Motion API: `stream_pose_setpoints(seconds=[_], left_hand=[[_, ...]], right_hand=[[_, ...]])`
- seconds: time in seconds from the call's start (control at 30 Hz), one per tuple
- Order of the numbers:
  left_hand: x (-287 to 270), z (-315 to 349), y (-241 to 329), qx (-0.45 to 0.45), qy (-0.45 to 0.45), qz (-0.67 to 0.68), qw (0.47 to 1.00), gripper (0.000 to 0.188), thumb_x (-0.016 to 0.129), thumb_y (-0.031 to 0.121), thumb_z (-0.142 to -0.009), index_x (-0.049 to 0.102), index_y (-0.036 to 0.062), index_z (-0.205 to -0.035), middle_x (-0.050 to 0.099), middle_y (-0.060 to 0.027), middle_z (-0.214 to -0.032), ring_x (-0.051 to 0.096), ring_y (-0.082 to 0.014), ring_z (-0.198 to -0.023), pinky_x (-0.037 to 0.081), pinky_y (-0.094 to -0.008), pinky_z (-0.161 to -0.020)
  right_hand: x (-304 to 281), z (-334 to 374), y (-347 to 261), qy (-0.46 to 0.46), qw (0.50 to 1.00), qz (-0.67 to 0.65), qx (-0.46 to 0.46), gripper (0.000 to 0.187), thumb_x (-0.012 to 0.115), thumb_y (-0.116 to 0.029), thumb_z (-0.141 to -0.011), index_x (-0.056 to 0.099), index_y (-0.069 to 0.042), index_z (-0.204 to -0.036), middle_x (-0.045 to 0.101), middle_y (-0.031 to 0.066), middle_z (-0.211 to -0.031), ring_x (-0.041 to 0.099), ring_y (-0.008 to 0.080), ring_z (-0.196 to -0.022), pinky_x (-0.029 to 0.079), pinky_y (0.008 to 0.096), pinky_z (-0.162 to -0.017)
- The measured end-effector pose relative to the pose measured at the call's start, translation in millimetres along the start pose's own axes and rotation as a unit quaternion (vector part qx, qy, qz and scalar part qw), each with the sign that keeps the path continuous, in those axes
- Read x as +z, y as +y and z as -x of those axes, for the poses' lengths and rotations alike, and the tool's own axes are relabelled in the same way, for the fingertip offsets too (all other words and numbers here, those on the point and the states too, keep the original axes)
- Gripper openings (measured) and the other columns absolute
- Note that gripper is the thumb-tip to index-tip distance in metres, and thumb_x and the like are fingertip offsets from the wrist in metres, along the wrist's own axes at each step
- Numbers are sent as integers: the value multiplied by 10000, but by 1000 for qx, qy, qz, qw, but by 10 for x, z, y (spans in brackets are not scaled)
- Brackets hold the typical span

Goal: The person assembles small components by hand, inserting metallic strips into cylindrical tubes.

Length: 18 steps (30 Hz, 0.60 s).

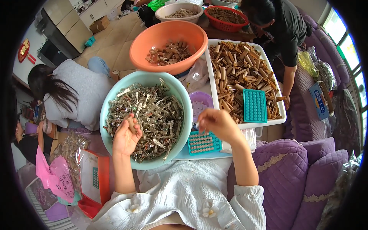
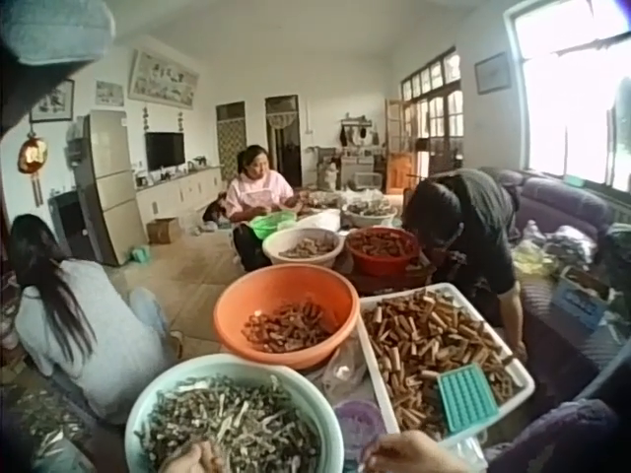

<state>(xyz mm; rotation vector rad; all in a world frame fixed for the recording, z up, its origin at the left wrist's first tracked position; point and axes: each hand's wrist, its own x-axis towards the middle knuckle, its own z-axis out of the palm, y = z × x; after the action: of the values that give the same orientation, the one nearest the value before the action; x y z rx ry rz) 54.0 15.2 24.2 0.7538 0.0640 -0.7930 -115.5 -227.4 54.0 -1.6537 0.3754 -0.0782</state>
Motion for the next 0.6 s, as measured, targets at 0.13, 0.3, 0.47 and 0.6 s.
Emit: stream_pose_setpoints(seconds=[0.13,0.3,0.47,0.6], left_hand=[[53,-316,301,-53,-89,-99,990,213,413,165,-873,453,25,-1029,499,-59,-872,483,-97,-645,391,-180,-484],[209,-962,1121,87,-73,-330,937,370,385,233,-893,367,25,-1198,469,-48,-813,332,-37,-496,232,-142,-345],[437,-1729,1778,136,47,-457,878,249,382,279,-889,419,88,-1042,487,-27,-799,342,-34,-496,263,-139,-364],[498,-2242,1987,123,112,-583,795,269,392,258,-862,382,78,-1061,511,-47,-820,406,-70,-547,342,-201,-415]], right_hand=[[227,501,-90,-340,891,-243,-176,118,480,-120,-852,525,-18,-812,586,58,-747,557,147,-684,436,256,-596],[735,906,-565,-620,659,-340,-255,238,383,-210,-890,535,-27,-880,510,191,-931,496,347,-888,391,448,-740],[780,1055,-639,-646,609,-297,-351,215,370,-164,-896,525,-16,-889,502,192,-922,497,356,-839,409,426,-686],[700,1175,-695,-645,615,-284,-352,210,365,-148,-895,521,-10,-918,497,208,-934,502,347,-821,421,407,-664]])
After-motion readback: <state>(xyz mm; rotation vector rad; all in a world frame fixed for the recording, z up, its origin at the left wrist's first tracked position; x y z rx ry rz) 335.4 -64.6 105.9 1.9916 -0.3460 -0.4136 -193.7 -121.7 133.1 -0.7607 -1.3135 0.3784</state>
